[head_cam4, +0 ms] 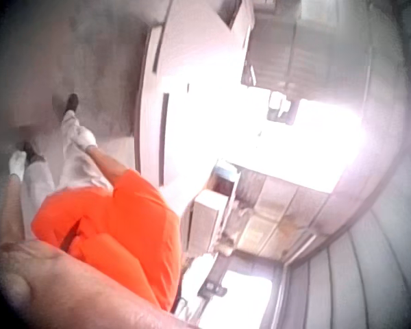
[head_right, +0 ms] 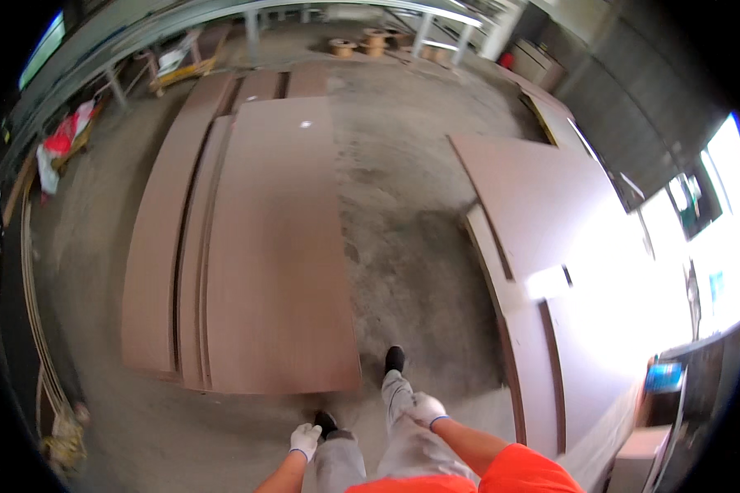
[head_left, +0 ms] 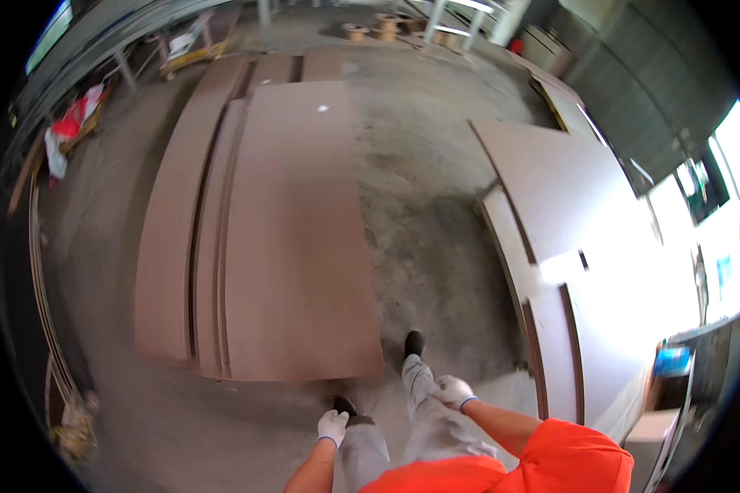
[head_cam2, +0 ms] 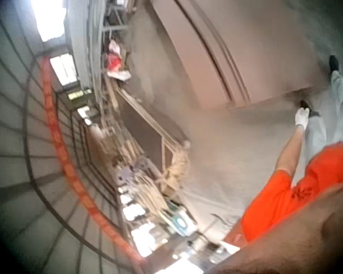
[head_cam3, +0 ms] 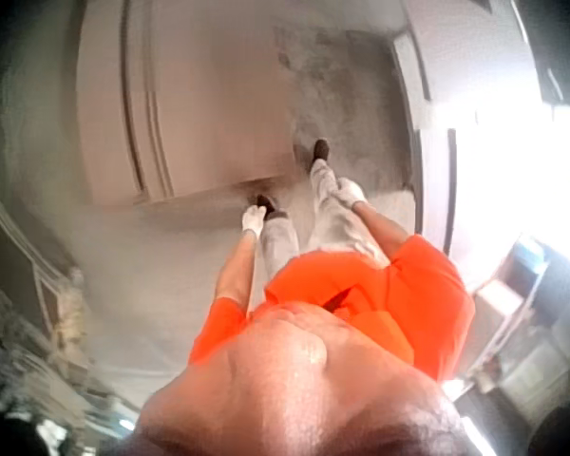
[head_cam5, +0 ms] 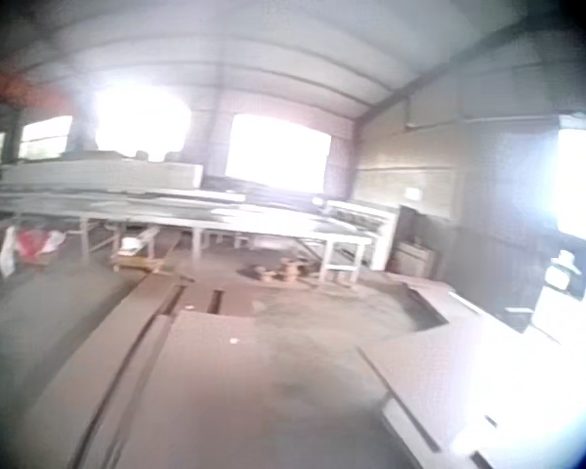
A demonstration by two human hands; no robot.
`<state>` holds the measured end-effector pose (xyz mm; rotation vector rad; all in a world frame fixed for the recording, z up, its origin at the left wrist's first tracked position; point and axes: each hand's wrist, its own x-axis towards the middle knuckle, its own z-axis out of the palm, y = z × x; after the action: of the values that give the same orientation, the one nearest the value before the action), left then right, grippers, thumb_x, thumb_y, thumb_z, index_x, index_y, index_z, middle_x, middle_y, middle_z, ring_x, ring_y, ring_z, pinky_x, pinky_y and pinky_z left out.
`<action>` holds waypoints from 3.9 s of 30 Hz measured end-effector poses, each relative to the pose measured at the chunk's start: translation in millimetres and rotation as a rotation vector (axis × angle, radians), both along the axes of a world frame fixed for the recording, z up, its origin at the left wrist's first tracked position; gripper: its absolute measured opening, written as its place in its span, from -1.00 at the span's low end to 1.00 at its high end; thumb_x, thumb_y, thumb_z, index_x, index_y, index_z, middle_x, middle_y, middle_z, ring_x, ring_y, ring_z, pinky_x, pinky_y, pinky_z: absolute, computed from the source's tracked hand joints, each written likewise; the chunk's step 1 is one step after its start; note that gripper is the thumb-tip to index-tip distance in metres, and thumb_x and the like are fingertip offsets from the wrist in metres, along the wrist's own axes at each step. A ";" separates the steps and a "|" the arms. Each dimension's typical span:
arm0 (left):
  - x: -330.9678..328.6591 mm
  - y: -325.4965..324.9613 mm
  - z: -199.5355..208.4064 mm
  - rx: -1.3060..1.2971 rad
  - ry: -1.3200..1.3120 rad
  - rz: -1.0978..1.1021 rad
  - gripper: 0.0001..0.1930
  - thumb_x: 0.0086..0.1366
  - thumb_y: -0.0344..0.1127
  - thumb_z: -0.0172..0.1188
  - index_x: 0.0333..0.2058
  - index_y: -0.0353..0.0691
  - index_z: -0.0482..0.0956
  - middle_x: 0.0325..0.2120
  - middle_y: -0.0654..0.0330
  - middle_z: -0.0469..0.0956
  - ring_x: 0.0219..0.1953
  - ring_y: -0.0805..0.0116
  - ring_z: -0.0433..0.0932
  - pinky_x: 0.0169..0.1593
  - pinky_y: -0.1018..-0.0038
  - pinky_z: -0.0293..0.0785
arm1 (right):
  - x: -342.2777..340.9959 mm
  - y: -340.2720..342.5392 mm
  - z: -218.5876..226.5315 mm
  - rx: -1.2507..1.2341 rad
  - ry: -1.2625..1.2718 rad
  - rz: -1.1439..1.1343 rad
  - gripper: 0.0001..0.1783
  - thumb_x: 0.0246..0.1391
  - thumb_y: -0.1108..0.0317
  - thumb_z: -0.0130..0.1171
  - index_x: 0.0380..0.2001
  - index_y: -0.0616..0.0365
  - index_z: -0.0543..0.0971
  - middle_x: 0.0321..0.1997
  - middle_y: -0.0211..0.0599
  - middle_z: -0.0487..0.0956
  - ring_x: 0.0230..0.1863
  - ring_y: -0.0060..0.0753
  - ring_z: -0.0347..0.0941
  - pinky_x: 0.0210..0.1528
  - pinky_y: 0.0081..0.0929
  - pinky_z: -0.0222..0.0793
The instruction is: The person repeatedly picks up large rectangular wood panels from a stack and places them onto a conveyor belt. The person then moves to a machine, picks up a panel, and uses a handheld tool to apply a strip of yellow tape to its surface before placing it back on the conveyor.
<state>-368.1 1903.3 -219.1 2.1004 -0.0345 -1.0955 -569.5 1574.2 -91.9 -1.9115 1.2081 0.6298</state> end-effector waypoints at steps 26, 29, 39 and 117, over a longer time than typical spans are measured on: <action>-413.1 -457.2 271.3 -0.699 -0.133 -0.808 -0.64 0.33 -0.36 0.35 0.04 -0.36 0.54 -0.20 0.20 0.62 -0.16 0.44 0.61 0.01 0.46 0.57 | -558.3 -10.1 164.8 -0.515 -0.177 -1.197 0.44 -0.28 -0.11 0.59 0.54 0.24 -0.01 0.28 0.23 0.50 0.22 0.14 0.53 0.24 -0.22 0.47; -389.9 -505.5 275.1 -0.619 -0.323 -0.818 -0.60 0.30 -0.32 0.38 0.03 -0.40 0.54 -0.12 0.05 0.66 -0.12 0.31 0.65 0.03 0.39 0.58 | -590.6 -16.4 153.1 -0.607 -0.297 -1.251 0.37 -0.26 0.05 0.58 0.53 0.23 0.00 0.12 0.15 0.63 0.14 0.10 0.60 0.20 -0.26 0.50; -433.4 -604.9 271.5 -0.358 0.676 -0.388 -0.59 0.29 -0.18 0.45 0.00 -0.21 0.55 -0.05 0.04 0.56 -0.08 0.17 0.57 0.03 0.08 0.55 | -607.2 -51.2 163.0 -0.362 -0.575 -1.980 -0.59 0.26 0.00 0.32 -0.30 0.19 0.63 -0.43 -0.33 0.62 -0.53 -0.40 0.48 -0.57 -0.36 0.38; 12.5 163.7 366.8 -0.317 -0.614 0.185 -0.48 0.44 0.00 0.25 -0.15 -0.53 0.64 -0.27 0.09 0.69 -0.37 0.22 0.59 -0.22 0.21 0.58 | -581.6 118.3 128.3 0.281 -1.175 -1.975 -0.52 0.31 0.09 0.27 0.13 0.19 0.59 0.17 -0.33 0.63 0.20 -0.23 0.52 0.31 -0.18 0.40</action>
<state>-355.6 2066.9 147.8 2.0206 -0.2829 -0.2836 -1151.1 1692.5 36.3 -0.0064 1.2936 -1.1325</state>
